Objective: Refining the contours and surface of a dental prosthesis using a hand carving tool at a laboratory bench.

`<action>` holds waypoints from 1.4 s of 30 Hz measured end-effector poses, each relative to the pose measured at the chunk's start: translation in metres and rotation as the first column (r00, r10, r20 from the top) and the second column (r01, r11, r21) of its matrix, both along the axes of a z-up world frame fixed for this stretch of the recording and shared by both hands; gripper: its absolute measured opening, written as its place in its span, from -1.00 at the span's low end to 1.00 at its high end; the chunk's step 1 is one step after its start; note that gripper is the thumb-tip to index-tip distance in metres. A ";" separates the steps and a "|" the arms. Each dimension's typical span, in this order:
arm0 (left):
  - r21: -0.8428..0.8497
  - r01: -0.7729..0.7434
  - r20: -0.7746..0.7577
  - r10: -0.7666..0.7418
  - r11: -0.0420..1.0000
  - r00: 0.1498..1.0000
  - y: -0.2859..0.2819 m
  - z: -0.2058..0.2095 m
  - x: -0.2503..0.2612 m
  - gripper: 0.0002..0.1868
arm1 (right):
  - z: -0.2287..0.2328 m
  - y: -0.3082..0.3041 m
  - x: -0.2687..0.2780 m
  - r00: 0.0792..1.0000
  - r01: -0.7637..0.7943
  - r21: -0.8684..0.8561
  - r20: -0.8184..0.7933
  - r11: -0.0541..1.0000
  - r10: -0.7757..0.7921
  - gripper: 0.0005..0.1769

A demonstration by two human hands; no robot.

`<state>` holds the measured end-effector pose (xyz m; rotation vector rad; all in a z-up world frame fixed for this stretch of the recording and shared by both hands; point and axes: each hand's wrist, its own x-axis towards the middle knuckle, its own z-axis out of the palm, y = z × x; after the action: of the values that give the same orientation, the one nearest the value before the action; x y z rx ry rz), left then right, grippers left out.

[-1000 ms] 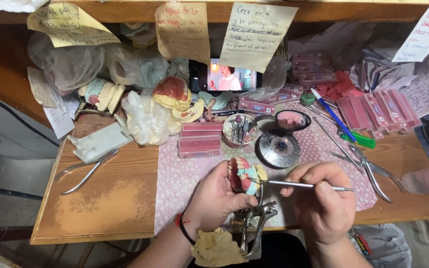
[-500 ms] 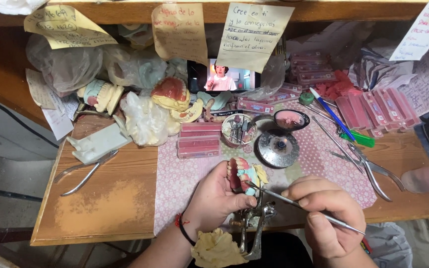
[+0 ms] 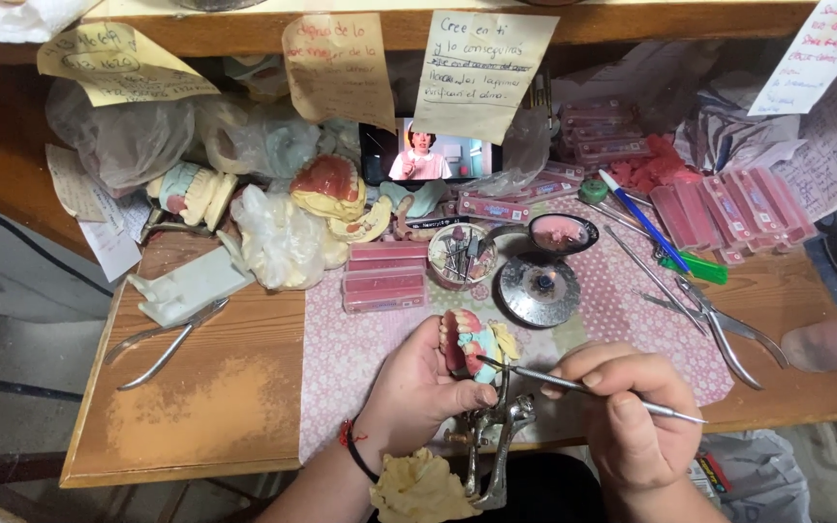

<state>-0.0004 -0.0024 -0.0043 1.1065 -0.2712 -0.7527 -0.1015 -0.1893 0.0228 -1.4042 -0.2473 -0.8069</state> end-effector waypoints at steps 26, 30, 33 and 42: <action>0.000 -0.026 -0.040 0.026 1.000 0.999 0.000 -0.012 0.000 -0.22 | -0.004 -0.001 0.000 0.962 0.259 -0.294 0.165 0.920 -0.218 -0.66; -0.045 -0.010 0.009 0.011 0.999 1.000 -0.001 -0.023 0.000 -0.30 | 0.000 -0.003 -0.002 0.957 0.290 -0.386 0.116 0.876 -0.266 -0.63; 0.013 -0.018 -0.031 0.018 1.000 0.999 0.000 -0.013 0.000 -0.25 | 0.002 -0.004 -0.005 0.963 0.271 -0.406 0.122 0.873 -0.242 -0.61; 0.016 -0.026 -0.057 0.027 1.000 0.998 -0.001 -0.010 0.000 -0.21 | 0.002 -0.006 -0.005 0.968 0.248 -0.438 0.148 0.864 -0.203 -0.61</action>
<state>-0.0009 -0.0030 -0.0144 1.0992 -0.2018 -0.7626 -0.1066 -0.1949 0.0248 -1.8625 -0.3687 -1.0600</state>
